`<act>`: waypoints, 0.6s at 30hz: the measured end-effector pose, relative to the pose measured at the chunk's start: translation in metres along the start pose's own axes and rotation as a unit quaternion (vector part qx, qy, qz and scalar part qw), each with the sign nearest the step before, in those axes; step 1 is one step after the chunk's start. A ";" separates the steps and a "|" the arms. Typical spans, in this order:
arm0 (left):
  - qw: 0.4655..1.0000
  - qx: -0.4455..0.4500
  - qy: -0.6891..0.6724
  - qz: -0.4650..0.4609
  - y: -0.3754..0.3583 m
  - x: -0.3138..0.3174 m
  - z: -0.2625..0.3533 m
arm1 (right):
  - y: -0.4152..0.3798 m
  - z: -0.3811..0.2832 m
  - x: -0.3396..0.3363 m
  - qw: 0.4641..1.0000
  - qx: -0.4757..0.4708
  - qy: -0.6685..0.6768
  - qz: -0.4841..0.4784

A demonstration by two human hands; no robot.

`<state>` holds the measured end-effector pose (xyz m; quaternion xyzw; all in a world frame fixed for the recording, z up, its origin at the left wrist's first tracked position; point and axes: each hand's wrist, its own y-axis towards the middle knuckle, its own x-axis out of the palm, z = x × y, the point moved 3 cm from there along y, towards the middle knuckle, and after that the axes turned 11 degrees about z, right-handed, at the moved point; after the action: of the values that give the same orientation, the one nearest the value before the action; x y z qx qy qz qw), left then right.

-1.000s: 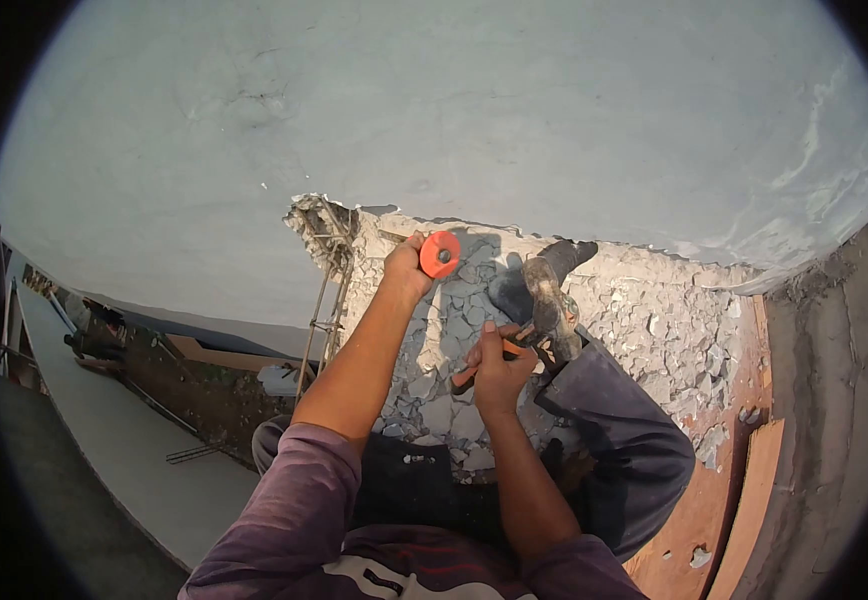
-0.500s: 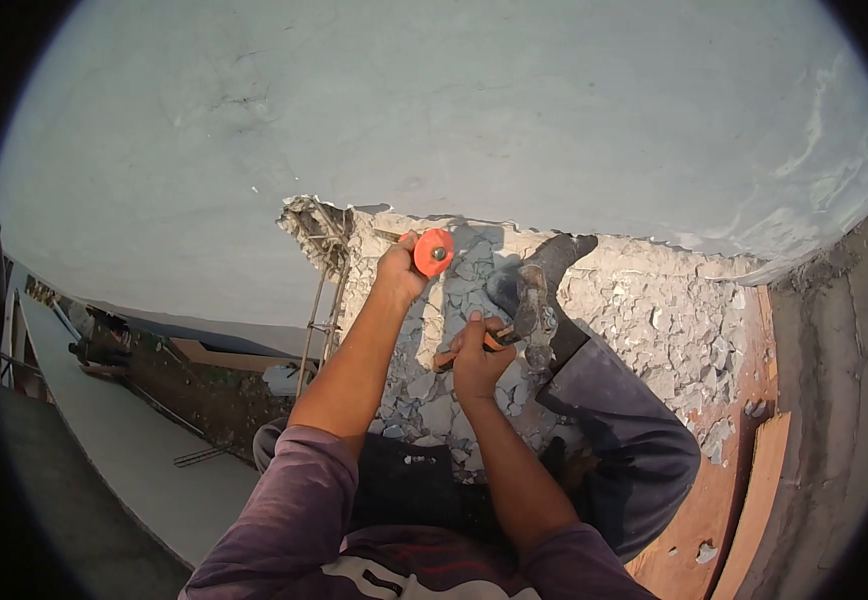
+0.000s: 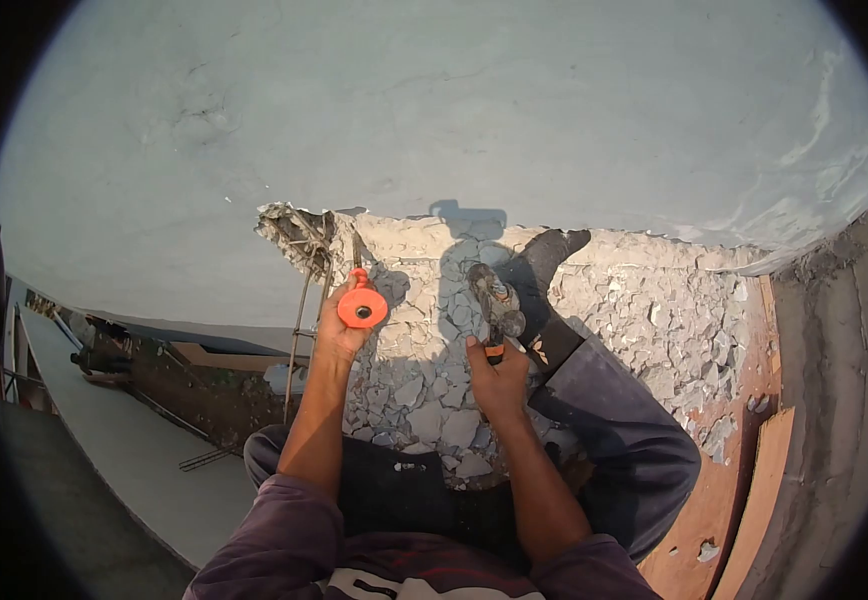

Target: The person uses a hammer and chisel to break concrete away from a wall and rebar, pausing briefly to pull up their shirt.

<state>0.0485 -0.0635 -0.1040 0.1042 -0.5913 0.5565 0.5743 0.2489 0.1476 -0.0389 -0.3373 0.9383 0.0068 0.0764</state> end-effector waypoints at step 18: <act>0.966 0.025 0.240 0.095 -0.022 -0.005 0.007 | -0.038 -0.024 0.018 0.997 -0.012 -0.026 -0.065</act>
<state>0.0631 -0.0790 -0.0938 -0.0751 -0.4292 0.6315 0.6414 0.2564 0.1054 -0.0164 -0.3980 0.9120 0.0216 0.0975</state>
